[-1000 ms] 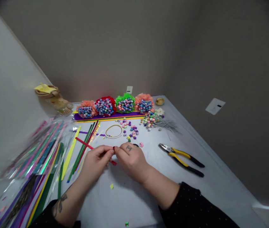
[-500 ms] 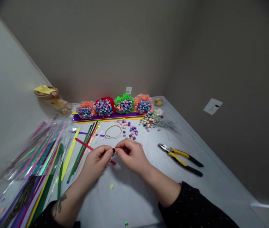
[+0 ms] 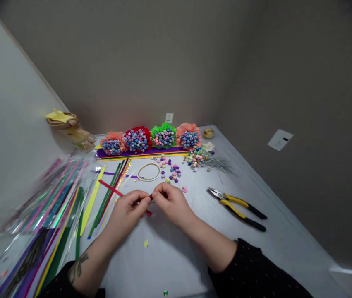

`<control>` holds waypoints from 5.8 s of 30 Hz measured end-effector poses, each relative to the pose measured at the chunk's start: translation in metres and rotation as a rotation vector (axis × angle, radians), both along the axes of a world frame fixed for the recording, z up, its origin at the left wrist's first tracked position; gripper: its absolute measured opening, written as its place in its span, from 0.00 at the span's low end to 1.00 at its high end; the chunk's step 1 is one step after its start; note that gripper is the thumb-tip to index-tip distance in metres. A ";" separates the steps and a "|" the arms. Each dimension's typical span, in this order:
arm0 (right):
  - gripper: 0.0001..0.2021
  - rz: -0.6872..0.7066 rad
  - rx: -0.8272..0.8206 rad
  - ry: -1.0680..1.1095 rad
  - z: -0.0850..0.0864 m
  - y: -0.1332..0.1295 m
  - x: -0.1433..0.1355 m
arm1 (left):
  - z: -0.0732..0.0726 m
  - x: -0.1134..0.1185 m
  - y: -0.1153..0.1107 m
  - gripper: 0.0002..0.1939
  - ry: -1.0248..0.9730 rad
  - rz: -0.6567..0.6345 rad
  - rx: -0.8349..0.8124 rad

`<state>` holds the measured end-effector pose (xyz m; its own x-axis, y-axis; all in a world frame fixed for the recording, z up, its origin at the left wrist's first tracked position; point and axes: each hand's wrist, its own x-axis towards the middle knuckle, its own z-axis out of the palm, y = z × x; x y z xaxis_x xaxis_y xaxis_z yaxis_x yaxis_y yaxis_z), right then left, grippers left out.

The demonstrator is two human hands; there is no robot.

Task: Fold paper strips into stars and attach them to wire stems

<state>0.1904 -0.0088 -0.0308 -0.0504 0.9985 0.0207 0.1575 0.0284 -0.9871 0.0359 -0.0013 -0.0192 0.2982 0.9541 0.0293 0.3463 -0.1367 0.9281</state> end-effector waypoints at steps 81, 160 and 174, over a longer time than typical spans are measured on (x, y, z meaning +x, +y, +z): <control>0.06 -0.085 0.212 -0.288 -0.007 -0.003 -0.001 | -0.002 0.003 0.000 0.09 -0.052 0.022 -0.147; 0.08 0.018 0.662 -0.565 -0.012 -0.009 -0.002 | -0.005 0.000 0.002 0.10 -0.087 0.068 -0.154; 0.04 -0.024 0.339 -0.339 0.000 -0.005 0.000 | -0.008 0.000 0.000 0.12 0.017 0.055 -0.060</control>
<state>0.1909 -0.0137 -0.0310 -0.0880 0.9392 0.3320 0.4736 0.3326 -0.8155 0.0356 -0.0015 -0.0271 0.2448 0.9690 -0.0331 0.3680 -0.0613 0.9278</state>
